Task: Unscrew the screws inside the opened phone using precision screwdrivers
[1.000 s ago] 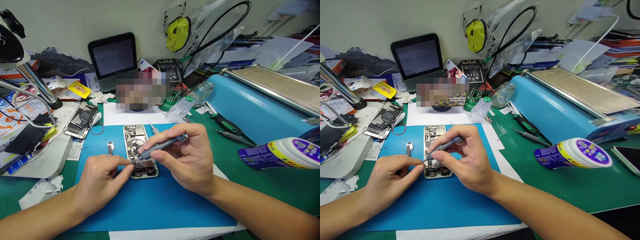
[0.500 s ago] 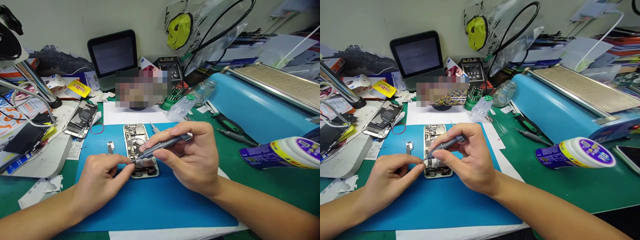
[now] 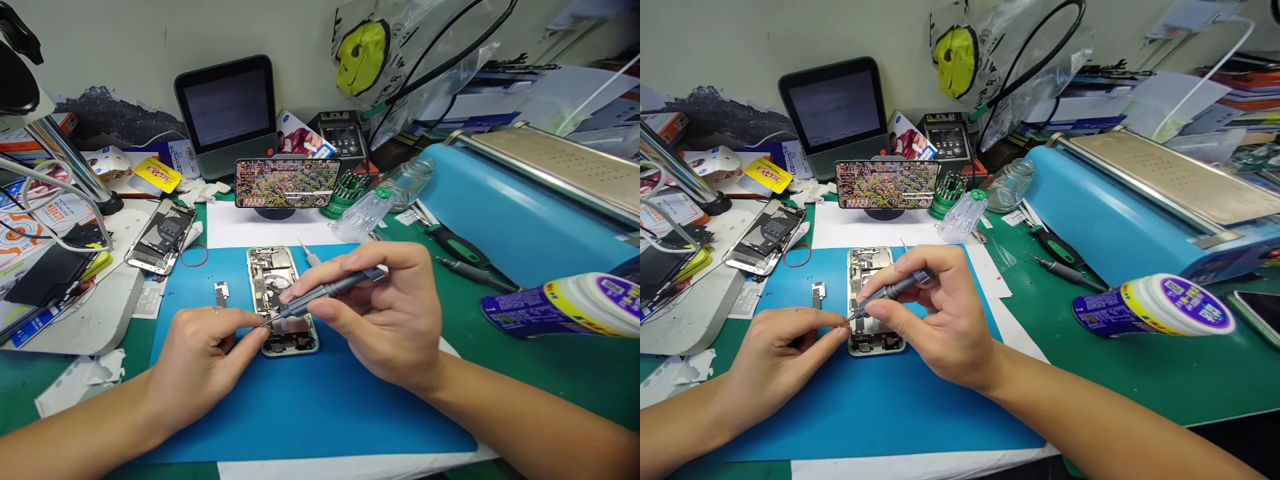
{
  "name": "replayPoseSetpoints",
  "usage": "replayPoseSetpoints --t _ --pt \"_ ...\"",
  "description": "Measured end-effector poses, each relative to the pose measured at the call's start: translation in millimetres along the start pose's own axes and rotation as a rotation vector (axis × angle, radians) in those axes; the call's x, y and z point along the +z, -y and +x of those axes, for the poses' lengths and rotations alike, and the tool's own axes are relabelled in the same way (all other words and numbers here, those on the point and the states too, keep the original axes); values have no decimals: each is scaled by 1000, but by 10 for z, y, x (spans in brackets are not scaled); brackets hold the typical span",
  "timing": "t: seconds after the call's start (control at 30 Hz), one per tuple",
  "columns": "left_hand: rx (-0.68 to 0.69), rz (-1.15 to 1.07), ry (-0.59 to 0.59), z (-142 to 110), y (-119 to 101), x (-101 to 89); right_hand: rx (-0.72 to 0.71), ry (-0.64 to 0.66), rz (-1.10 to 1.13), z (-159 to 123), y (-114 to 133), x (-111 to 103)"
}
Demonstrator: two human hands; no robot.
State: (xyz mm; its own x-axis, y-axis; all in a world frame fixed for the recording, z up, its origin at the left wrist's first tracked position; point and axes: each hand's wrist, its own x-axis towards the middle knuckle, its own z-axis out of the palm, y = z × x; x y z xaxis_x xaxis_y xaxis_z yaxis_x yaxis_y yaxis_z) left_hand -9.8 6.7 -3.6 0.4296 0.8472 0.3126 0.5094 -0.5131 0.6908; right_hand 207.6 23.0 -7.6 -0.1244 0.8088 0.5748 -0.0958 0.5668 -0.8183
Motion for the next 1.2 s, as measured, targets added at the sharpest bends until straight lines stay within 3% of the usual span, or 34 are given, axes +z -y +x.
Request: replayPoseSetpoints --t 0.83,1.2 --pt "91 -22 -36 7 -11 16 -31 21 55 -7 -19 13" --pt "17 27 -34 9 -16 8 -38 -19 31 -16 -33 26"
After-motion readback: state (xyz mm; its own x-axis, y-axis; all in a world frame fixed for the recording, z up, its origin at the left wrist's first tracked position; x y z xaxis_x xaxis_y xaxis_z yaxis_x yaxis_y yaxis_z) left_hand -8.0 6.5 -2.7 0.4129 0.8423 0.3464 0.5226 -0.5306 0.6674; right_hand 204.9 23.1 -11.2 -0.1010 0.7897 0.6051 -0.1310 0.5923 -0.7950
